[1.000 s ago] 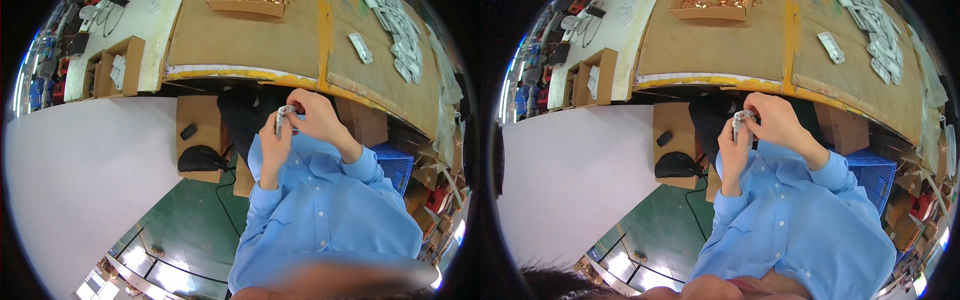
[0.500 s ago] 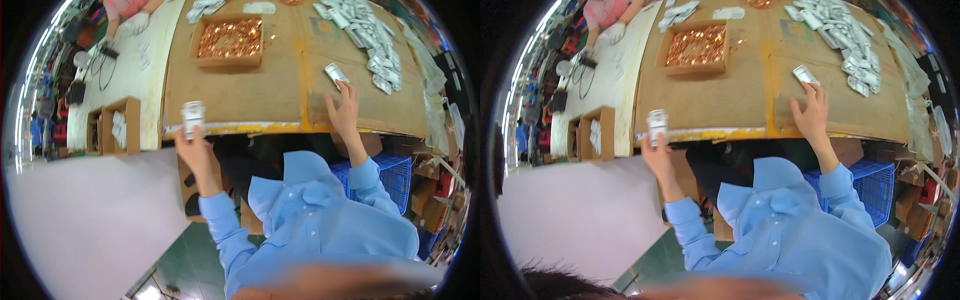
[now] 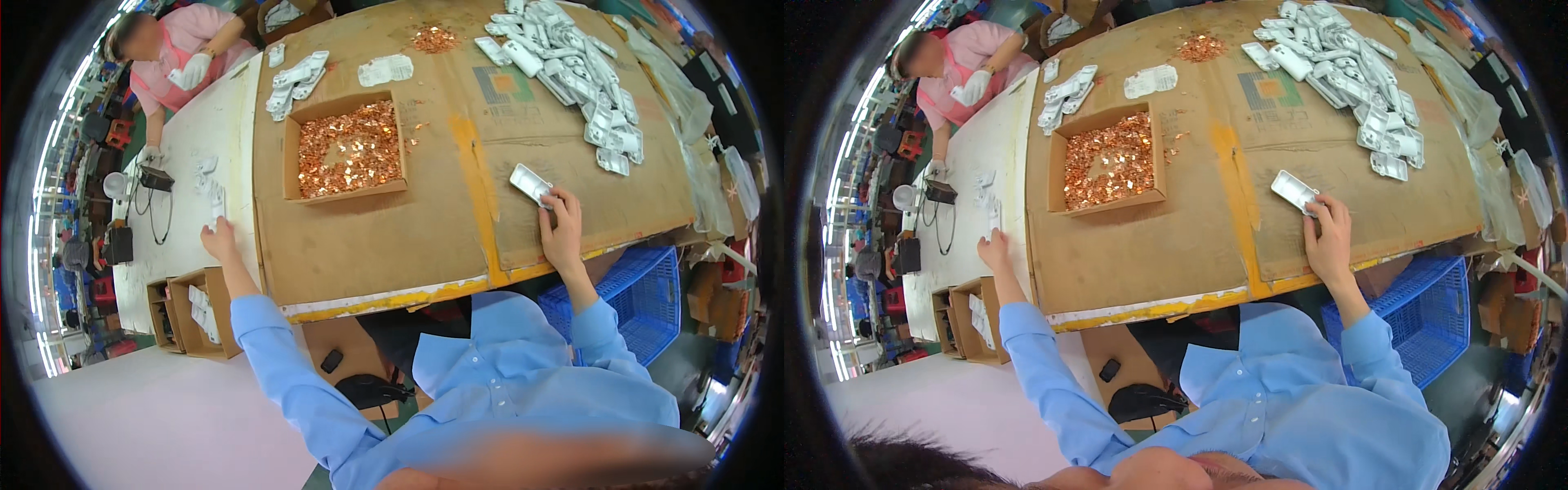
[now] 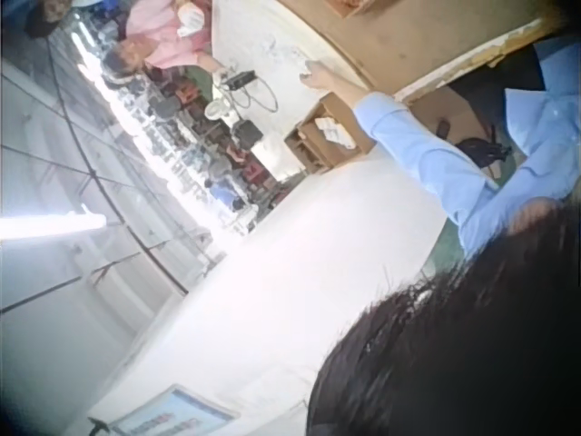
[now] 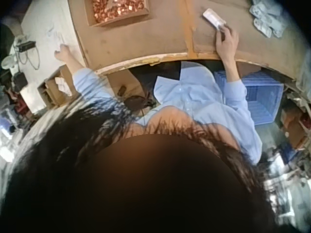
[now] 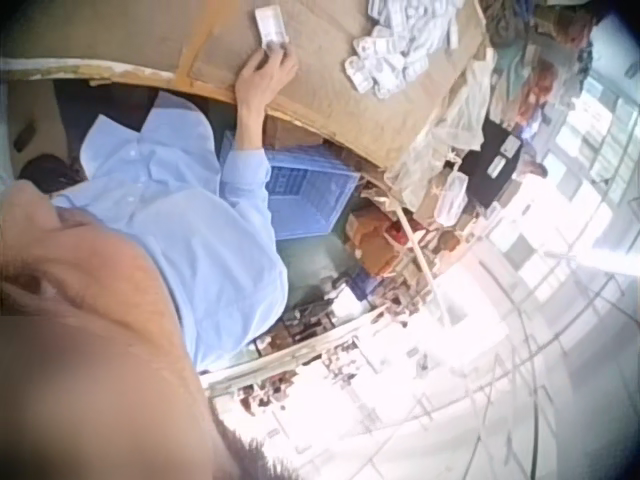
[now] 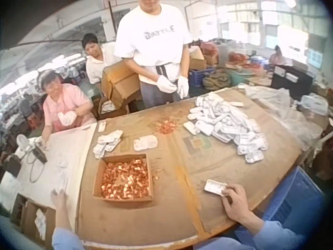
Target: Assembling small electronic components by inserting metallic parts into plastic housings.
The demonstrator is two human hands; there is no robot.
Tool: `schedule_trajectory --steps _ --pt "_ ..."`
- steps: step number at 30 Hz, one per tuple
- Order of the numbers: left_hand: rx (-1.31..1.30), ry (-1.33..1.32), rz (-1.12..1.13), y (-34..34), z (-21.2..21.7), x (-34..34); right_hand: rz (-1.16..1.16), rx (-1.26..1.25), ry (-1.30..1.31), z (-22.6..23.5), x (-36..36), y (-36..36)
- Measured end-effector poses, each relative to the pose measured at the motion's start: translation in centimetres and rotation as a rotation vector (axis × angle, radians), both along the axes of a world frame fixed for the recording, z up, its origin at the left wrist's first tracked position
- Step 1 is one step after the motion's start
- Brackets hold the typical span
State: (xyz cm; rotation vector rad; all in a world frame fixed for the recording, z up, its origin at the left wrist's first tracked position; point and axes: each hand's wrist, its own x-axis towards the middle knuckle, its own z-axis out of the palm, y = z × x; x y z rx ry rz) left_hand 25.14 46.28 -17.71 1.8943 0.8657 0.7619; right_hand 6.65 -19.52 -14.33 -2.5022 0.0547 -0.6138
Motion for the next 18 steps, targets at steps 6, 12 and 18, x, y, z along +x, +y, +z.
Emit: schedule_trajectory --steps 6,12,18 --pt "0.211 -0.259 -0.083 -10.0 3.2 -0.5 0.011 0.028 -0.07 -0.1 -0.5 -0.8" --pt "-0.146 -0.264 -0.738 -25.9 8.3 -14.6 0.393 0.121 -0.166 3.5 -1.9 3.1" --pt "-0.936 0.005 -0.899 -33.3 5.8 -25.7 1.022 0.06 -0.113 7.1 -2.1 10.9"
